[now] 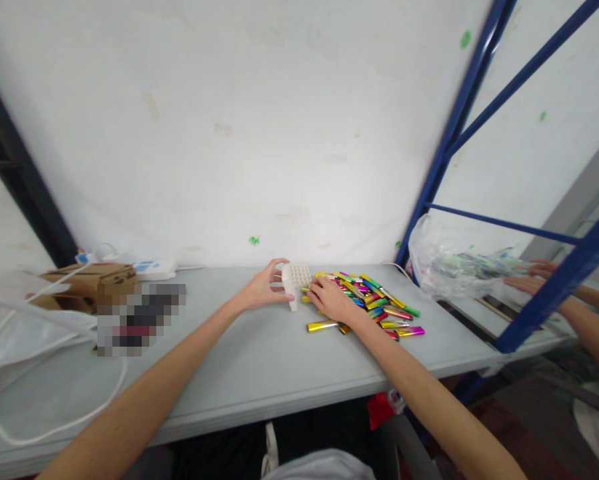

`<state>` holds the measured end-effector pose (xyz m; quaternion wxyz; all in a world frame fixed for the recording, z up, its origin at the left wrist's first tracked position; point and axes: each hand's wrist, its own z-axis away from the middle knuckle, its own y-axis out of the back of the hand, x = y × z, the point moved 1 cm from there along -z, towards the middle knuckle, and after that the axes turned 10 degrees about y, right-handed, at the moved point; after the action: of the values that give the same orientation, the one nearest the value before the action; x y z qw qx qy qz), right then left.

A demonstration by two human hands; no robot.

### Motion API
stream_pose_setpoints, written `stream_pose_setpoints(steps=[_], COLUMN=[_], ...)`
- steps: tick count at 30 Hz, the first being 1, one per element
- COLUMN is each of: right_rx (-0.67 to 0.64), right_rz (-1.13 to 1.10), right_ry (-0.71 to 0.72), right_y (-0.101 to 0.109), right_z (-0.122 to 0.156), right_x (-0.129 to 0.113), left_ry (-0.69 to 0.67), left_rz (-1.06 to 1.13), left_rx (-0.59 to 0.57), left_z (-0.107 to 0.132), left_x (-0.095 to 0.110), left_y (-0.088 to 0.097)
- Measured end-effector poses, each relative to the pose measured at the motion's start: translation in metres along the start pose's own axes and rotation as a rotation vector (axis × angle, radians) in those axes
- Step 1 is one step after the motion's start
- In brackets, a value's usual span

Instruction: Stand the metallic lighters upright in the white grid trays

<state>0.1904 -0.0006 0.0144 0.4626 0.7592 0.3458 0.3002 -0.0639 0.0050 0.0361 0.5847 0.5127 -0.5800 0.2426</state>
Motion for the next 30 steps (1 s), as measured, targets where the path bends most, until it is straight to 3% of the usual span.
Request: stream_pose_setpoints(steps=[6,11,17,21,26,30], right_rx=[0.008,0.027,0.071,0.070,0.060,0.067], right_rz=[-0.004,-0.042,-0.079,-0.091,-0.081,-0.075], right_ry=[-0.009,0.002,-0.003,-0.016,-0.020,-0.021], right_y=[0.001,-0.004,-0.010,-0.012,-0.009,-0.007], right_z=[0.002,0.002,0.003,0.003,0.001,0.000], right_x=[0.002,0.006,0.010,0.012,0.011,0.009], left_ry=[0.015,0.032,0.101,0.177,0.173,-0.033], left_rz=[-0.094,-0.215,-0.731,-0.917,-0.949,-0.956], left_rx=[0.052,0.144,0.380,0.418,0.438,0.408], left_z=[0.001,0.001,0.000,-0.003,-0.005,-0.010], left_x=[-0.001,-0.012,-0.048,-0.077,-0.086,-0.077], left_y=[0.022,0.052,0.094,0.107,0.103,0.061])
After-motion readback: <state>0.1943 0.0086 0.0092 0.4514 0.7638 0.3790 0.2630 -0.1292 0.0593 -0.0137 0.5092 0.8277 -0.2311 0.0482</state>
